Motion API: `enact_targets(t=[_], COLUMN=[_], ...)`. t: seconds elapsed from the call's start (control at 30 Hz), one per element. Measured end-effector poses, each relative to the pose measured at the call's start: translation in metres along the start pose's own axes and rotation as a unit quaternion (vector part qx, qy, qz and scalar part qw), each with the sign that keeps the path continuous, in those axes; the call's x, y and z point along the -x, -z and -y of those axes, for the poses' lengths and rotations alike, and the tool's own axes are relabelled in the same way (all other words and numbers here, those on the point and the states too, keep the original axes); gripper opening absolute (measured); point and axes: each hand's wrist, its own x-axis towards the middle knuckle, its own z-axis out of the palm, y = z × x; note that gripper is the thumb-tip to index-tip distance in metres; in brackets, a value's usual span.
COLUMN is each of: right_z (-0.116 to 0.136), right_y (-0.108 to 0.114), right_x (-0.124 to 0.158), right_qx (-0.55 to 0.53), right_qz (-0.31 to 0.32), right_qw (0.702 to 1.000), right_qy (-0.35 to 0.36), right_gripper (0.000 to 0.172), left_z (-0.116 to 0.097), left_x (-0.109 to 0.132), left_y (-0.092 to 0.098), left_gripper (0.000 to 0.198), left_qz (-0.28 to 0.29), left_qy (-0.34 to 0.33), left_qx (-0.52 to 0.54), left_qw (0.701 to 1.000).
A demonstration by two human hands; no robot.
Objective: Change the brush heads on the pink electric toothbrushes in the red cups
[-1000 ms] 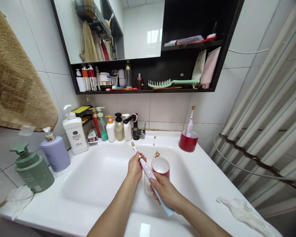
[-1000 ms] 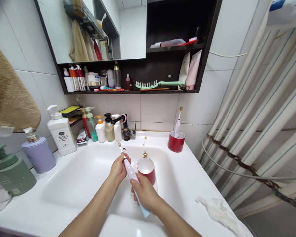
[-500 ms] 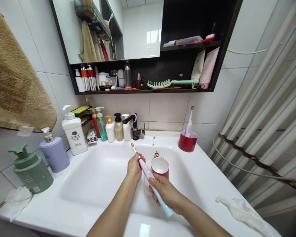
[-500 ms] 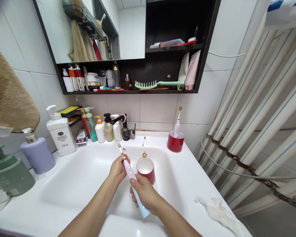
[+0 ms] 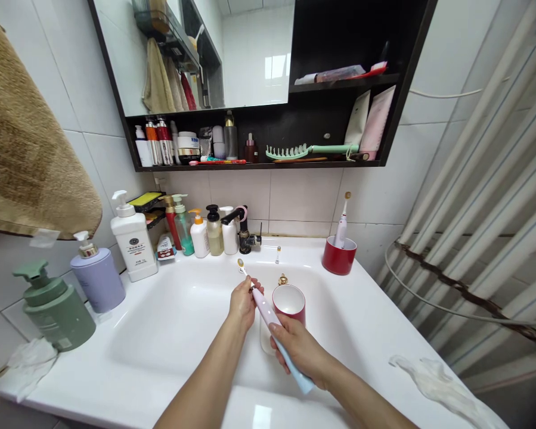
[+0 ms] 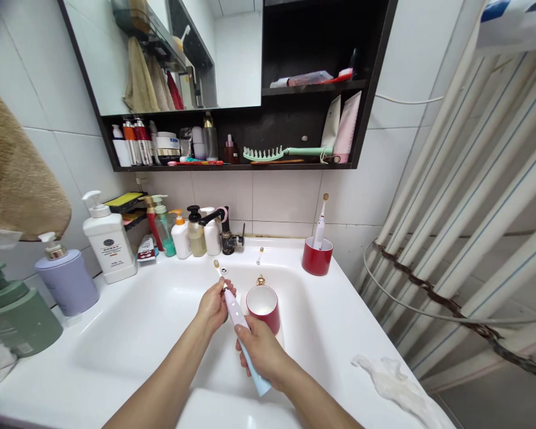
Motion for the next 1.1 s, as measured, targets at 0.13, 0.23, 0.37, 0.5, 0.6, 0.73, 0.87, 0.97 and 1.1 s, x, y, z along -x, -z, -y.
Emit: enact_targets(t=[0.13,0.23,0.37,0.5,0.6,0.73,0.87,0.97,1.1], right_z=[-0.003,-0.003,-0.005,-0.007,-0.005,-0.002,-0.003,-0.002,0.004], right_y=[0.004,0.004,0.002,0.001,0.001,0.0,0.001,0.005,0.013], right_x=[0.0,0.0,0.0,-0.002,-0.003,-0.001,0.003,0.004,0.0], right_qx=[0.001,-0.001,0.003,0.001,0.004,0.012,0.027,0.017,-0.036], right_qz=[0.006,0.009,0.007,0.004,0.002,-0.007,0.011,0.002,-0.059], right_qw=[1.0,1.0,1.0,1.0,1.0,1.0,1.0,1.0,0.997], right_qy=[0.002,0.008,0.013,0.023,0.018,0.005,-0.008,0.001,0.036], right_gripper=[0.02,0.021,0.019,0.019,0.019,0.018,0.016,0.017,0.02], left_z=[-0.002,-0.002,-0.003,-0.004,-0.003,-0.001,-0.015,-0.033,-0.037], left_x=[-0.004,-0.009,-0.013,-0.012,-0.012,-0.014,-0.021,-0.028,-0.043], left_y=[0.003,0.005,0.006,0.005,0.004,0.003,0.006,0.009,-0.003], left_gripper=[0.013,0.014,0.014,0.015,0.014,0.013,0.015,0.016,0.008], left_qz=[0.01,0.007,-0.006,-0.017,-0.022,-0.031,-0.071,-0.069,-0.032], left_qy=[0.01,-0.001,-0.028,-0.041,-0.044,-0.038,-0.069,-0.074,-0.066], left_qx=[-0.022,-0.02,-0.02,-0.026,-0.03,-0.048,-0.125,-0.19,-0.304], left_qw=[1.0,1.0,0.999,0.999,0.998,0.998,0.987,0.977,0.95])
